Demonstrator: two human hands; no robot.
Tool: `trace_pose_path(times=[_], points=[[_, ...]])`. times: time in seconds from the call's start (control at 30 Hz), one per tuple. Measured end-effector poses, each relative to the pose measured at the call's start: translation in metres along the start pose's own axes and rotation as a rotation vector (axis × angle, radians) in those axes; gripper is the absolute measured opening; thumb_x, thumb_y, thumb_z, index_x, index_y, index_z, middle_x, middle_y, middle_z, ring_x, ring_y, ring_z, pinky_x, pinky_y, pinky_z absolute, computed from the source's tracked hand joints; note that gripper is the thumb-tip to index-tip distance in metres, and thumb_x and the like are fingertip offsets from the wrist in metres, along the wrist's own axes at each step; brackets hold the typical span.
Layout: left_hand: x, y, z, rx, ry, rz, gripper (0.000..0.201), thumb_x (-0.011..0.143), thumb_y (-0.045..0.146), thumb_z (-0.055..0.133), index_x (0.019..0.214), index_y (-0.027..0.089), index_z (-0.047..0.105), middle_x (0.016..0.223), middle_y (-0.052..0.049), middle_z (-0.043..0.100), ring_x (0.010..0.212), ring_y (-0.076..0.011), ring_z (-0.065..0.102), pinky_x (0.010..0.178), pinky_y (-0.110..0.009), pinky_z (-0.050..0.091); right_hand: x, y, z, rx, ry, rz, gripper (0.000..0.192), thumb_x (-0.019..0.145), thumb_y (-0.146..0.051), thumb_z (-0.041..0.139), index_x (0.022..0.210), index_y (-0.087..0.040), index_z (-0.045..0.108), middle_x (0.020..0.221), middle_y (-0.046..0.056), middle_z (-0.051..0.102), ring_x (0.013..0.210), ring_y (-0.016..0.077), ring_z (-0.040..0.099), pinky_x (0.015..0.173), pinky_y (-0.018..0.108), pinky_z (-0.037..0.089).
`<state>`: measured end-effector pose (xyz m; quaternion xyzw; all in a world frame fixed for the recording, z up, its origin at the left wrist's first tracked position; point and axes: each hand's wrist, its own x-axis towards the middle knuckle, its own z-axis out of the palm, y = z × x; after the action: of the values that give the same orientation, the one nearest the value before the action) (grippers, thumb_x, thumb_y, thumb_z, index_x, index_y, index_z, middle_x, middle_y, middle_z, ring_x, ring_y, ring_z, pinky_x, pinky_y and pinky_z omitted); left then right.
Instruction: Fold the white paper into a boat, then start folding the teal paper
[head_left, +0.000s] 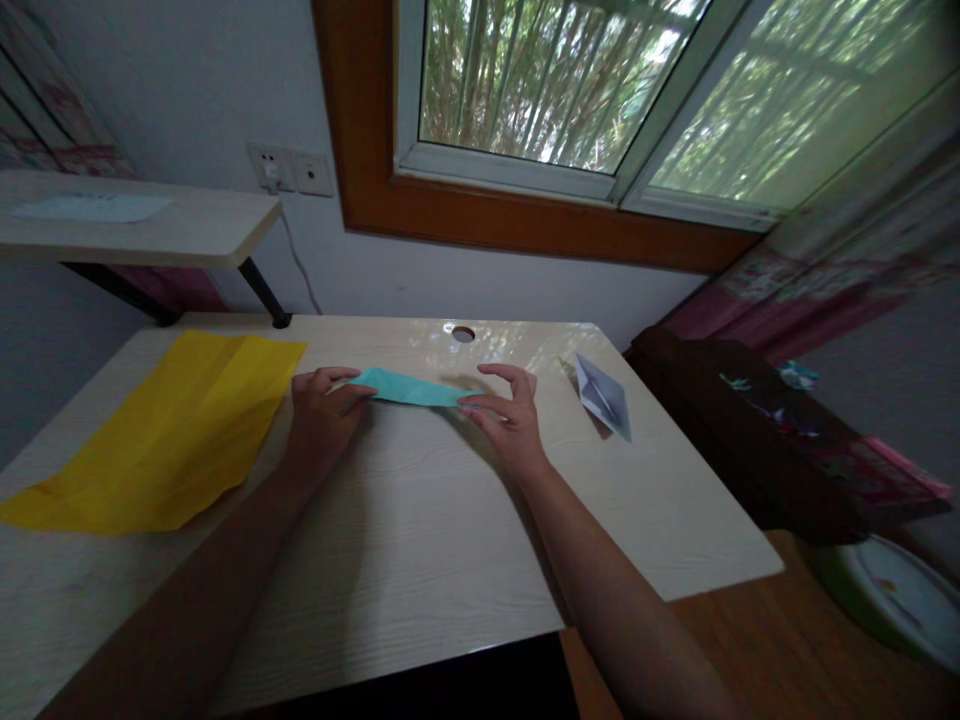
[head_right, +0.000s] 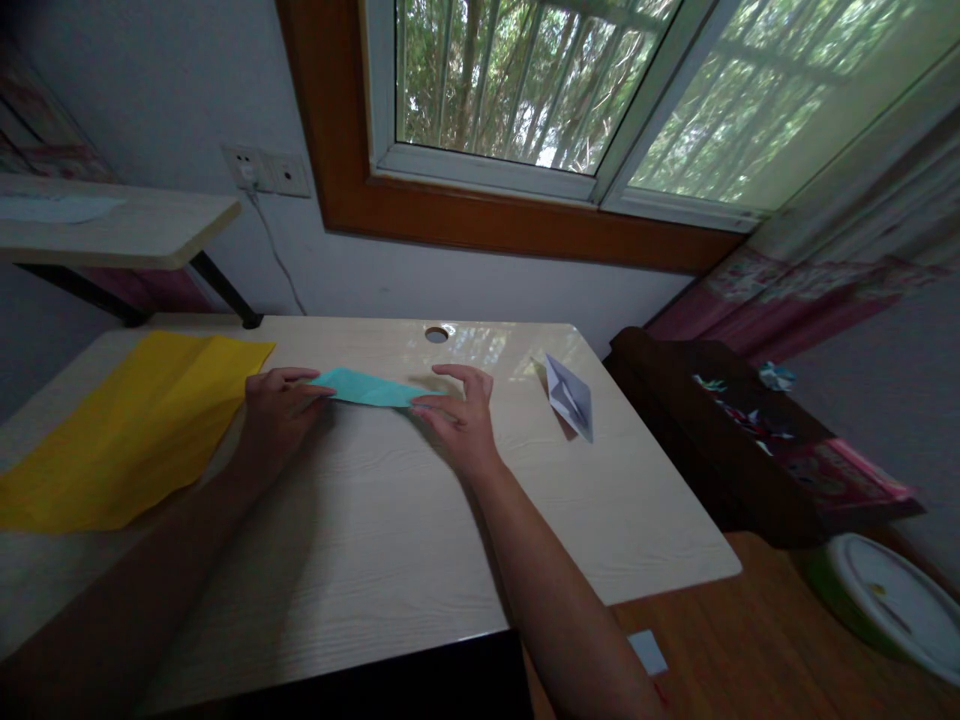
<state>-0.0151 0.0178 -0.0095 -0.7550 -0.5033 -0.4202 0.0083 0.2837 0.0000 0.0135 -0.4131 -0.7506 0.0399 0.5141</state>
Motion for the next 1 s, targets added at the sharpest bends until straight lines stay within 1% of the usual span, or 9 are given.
trace_pose_path(times=[0.2, 0.3, 0.4, 0.53, 0.67, 0.73, 0.8, 0.9, 1.0], points=[[-0.003, 0.006, 0.003, 0.026, -0.161, 0.193, 0.022, 0.088, 0.026, 0.072, 0.108, 0.032, 0.076, 0.128, -0.005, 0.065, 0.125, -0.0304, 0.05, 0.109, -0.052, 0.036, -0.001, -0.018, 0.007, -0.033, -0.069, -0.316, 0.019, 0.085, -0.023, 0.078, 0.1, -0.034, 0.076, 0.108, 0.001, 0.073, 0.114, 0.0266, 0.055, 0.098, 0.048, 0.047], [-0.003, 0.01, 0.001, 0.025, -0.201, 0.229, 0.021, 0.09, 0.025, 0.068, 0.108, 0.032, 0.076, 0.121, -0.004, 0.069, 0.118, -0.0284, 0.052, 0.106, -0.049, 0.039, -0.005, -0.02, 0.011, -0.022, -0.136, -0.366, 0.023, 0.086, -0.024, 0.078, 0.106, -0.032, 0.074, 0.105, 0.001, 0.074, 0.108, 0.0244, 0.059, 0.096, 0.046, 0.048], [-0.003, 0.01, -0.001, 0.032, -0.17, 0.211, 0.021, 0.092, 0.023, 0.066, 0.107, 0.032, 0.077, 0.117, -0.004, 0.07, 0.104, -0.0256, 0.055, 0.099, -0.047, 0.042, -0.006, -0.021, 0.012, 0.007, -0.193, -0.364, 0.022, 0.085, -0.028, 0.079, 0.107, -0.029, 0.073, 0.102, 0.002, 0.075, 0.101, 0.0224, 0.062, 0.093, 0.044, 0.048], [-0.003, 0.007, -0.002, -0.022, -0.113, 0.145, 0.022, 0.092, 0.021, 0.065, 0.106, 0.031, 0.078, 0.11, -0.005, 0.068, 0.092, -0.0226, 0.056, 0.093, -0.045, 0.045, -0.006, -0.02, 0.009, 0.122, -0.241, -0.245, 0.019, 0.091, -0.037, 0.07, 0.108, -0.027, 0.074, 0.101, 0.005, 0.074, 0.097, 0.023, 0.065, 0.089, 0.043, 0.049], [-0.002, 0.007, -0.002, -0.149, -0.075, 0.037, 0.024, 0.092, 0.017, 0.059, 0.102, 0.028, 0.078, 0.106, -0.005, 0.066, 0.099, -0.023, 0.059, 0.094, -0.043, 0.049, -0.008, -0.007, 0.006, 0.284, -0.179, 0.073, 0.028, 0.102, -0.033, 0.048, 0.108, -0.027, 0.075, 0.1, 0.007, 0.073, 0.094, 0.0218, 0.067, 0.087, 0.04, 0.051], [-0.001, 0.008, -0.003, -0.226, -0.058, -0.022, 0.024, 0.092, 0.017, 0.058, 0.102, 0.028, 0.077, 0.108, -0.004, 0.067, 0.101, -0.0215, 0.061, 0.096, -0.042, 0.05, -0.009, 0.003, 0.007, 0.293, -0.14, 0.246, 0.025, 0.1, -0.035, 0.054, 0.109, -0.026, 0.075, 0.095, 0.005, 0.073, 0.087, 0.0201, 0.067, 0.083, 0.037, 0.052], [0.001, 0.009, -0.004, -0.301, -0.031, -0.068, 0.022, 0.092, 0.019, 0.059, 0.1, 0.028, 0.076, 0.109, -0.003, 0.068, 0.103, -0.0201, 0.064, 0.097, -0.04, 0.051, -0.01, 0.011, 0.01, 0.336, -0.18, 0.367, 0.027, 0.097, -0.036, 0.058, 0.117, -0.026, 0.073, 0.094, 0.005, 0.073, 0.083, 0.0184, 0.067, 0.079, 0.035, 0.053], [0.003, 0.009, -0.006, -0.399, -0.021, -0.082, 0.018, 0.093, 0.023, 0.059, 0.097, 0.027, 0.076, 0.11, -0.003, 0.071, 0.104, -0.0197, 0.066, 0.097, -0.039, 0.052, -0.012, 0.016, 0.015, 0.39, -0.3, 0.404, 0.034, 0.096, -0.036, 0.059, 0.127, -0.027, 0.068, 0.096, 0.003, 0.073, 0.083, 0.0164, 0.066, 0.08, 0.033, 0.053], [0.003, 0.009, -0.007, -0.485, -0.059, -0.042, 0.017, 0.094, 0.023, 0.059, 0.1, 0.026, 0.075, 0.114, -0.005, 0.072, 0.107, -0.0196, 0.066, 0.097, -0.039, 0.053, -0.015, 0.012, 0.021, 0.477, -0.399, 0.366, 0.051, 0.094, -0.033, 0.061, 0.145, -0.031, 0.054, 0.102, 0.003, 0.073, 0.085, 0.0149, 0.067, 0.082, 0.032, 0.055]])
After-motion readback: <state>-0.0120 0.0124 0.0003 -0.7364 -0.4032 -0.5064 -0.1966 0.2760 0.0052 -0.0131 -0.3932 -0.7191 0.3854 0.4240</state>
